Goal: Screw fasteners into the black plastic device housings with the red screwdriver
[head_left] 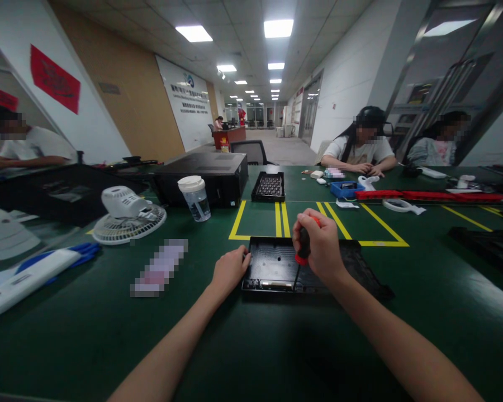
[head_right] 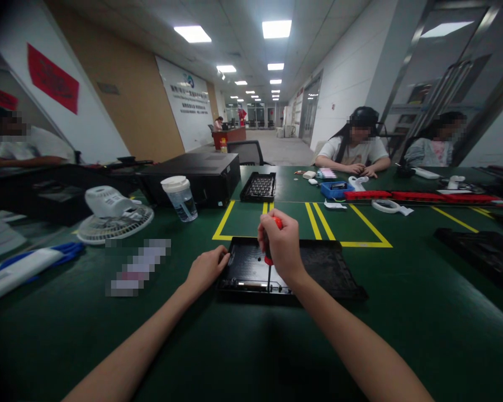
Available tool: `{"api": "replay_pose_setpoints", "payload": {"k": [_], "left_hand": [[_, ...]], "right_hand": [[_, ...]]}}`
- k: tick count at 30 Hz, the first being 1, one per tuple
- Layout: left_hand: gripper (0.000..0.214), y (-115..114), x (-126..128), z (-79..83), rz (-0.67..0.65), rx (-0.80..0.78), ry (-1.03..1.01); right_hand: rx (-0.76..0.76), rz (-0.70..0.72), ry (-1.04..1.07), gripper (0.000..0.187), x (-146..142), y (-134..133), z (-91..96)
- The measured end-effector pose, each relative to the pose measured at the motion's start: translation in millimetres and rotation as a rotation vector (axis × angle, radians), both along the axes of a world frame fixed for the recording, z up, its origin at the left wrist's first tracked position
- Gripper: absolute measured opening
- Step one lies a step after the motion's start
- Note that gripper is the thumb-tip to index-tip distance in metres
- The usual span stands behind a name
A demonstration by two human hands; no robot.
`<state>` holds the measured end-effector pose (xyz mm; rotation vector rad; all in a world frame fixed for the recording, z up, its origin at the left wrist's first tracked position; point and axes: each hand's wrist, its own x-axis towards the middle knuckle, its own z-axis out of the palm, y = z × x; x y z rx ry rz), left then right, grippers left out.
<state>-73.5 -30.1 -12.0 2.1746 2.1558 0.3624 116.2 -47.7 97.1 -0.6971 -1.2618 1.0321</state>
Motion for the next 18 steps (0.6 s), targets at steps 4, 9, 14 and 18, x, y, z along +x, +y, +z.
{"api": "replay_pose_setpoints", "payload": {"k": [4,9,14,18], "left_hand": [[0.028,0,-2,1.3,-0.014,0.006,-0.02],[0.023,-1,0,7.6,-0.062,0.106,-0.033],[0.025,-3,12,15.1,-0.11,0.25,0.045],[0.022,0,24,14.8,-0.289,0.201,0.057]], "right_hand": [[-0.067,0.063,0.062,0.021,12,12,4.5],[0.007,0.013,0.191,0.019,32,12,22.6],[0.1,-0.031,0.229,0.019,50,9,35.3],[0.112,-0.03,0.237,0.019,54,10,36.8]]}}
